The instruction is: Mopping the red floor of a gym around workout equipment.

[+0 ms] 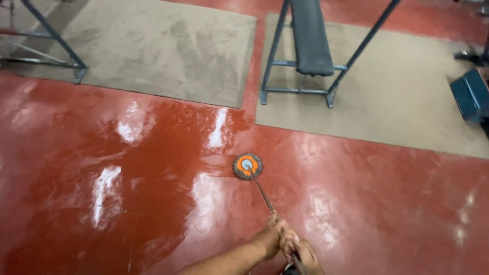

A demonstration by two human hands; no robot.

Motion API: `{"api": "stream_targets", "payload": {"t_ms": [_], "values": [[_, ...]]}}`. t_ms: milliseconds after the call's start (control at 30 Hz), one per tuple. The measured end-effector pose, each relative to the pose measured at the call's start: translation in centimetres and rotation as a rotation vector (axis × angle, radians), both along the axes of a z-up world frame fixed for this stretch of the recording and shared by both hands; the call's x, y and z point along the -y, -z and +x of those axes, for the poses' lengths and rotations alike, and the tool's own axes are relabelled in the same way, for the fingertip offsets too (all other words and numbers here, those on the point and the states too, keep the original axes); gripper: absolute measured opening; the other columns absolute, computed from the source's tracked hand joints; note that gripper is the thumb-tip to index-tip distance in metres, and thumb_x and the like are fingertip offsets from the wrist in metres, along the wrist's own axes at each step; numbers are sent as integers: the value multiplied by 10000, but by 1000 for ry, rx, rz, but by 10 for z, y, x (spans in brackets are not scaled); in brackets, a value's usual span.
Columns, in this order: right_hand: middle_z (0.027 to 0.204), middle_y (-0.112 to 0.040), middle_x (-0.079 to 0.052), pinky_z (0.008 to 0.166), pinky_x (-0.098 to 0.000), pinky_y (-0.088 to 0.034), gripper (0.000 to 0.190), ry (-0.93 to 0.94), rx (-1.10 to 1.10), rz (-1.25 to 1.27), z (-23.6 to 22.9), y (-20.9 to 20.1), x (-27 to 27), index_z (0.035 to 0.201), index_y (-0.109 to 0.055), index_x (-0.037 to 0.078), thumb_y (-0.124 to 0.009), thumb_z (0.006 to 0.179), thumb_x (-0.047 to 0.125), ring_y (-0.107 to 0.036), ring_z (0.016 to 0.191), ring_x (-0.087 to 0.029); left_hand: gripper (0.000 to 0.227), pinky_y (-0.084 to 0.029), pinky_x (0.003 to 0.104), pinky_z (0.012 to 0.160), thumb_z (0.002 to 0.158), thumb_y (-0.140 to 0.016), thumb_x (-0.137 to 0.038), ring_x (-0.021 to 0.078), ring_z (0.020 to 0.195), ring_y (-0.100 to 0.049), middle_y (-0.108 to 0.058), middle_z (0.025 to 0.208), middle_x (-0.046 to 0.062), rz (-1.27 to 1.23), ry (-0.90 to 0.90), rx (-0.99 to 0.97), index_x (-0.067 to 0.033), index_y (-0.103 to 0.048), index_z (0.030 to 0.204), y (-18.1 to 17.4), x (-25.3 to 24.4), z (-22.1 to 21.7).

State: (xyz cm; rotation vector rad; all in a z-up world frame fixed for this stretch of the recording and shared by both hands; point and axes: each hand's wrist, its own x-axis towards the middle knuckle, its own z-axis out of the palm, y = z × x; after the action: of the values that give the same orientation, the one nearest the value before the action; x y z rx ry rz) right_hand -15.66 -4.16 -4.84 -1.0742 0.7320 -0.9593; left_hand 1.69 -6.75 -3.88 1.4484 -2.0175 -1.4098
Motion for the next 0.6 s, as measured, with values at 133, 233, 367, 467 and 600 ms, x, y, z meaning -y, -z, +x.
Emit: {"api": "stream_targets", "payload": {"t_ms": [133, 233, 367, 467, 600], "values": [[777, -556, -95, 677, -300, -449, 519, 7, 51, -114, 7, 57, 30, 777, -523, 40, -317, 1151, 336, -519, 690, -181, 159, -533, 395, 853, 1006, -630, -226, 229, 1052, -480, -315, 1117, 67, 276, -283, -467, -97, -578, 1084, 88, 42, -13], [726, -575, -93, 599, -300, -430, 490, 71, -61, 174, 12, 71, 62, 760, -511, 45, -356, 1089, 373, -533, 634, -164, 181, -506, 385, 505, 1045, -544, -277, 243, 634, -581, -593, 865, 113, 660, -633, -978, -96, -555, 1035, 77, 71, -12], [770, -611, -68, 664, -307, -477, 491, 18, -81, 21, 20, 22, 64, 864, -632, 8, -364, 1080, 360, -576, 682, -176, 102, -456, 386, 366, 1033, -538, -233, 240, 550, -591, -583, 839, 114, 656, -523, -1148, -142, -518, 1076, 88, 65, -4], [761, -644, -64, 706, -301, -497, 505, -73, -185, 13, 7, -35, 42, 967, -669, 11, -321, 1048, 368, -616, 708, -187, 191, -523, 429, 698, 962, -550, -180, 240, 650, -604, -575, 887, 95, 240, -217, -862, -142, -514, 1145, 88, 36, -5], [794, -607, -99, 947, -335, -424, 663, -171, -23, -170, -4, -70, -2, 749, -632, -28, -282, 1146, 372, -572, 989, -241, 179, -220, 635, 1222, 902, -712, -136, 305, 998, -618, -568, 970, 116, -531, 74, -184, -135, -619, 1055, 29, -12, -10]]}}
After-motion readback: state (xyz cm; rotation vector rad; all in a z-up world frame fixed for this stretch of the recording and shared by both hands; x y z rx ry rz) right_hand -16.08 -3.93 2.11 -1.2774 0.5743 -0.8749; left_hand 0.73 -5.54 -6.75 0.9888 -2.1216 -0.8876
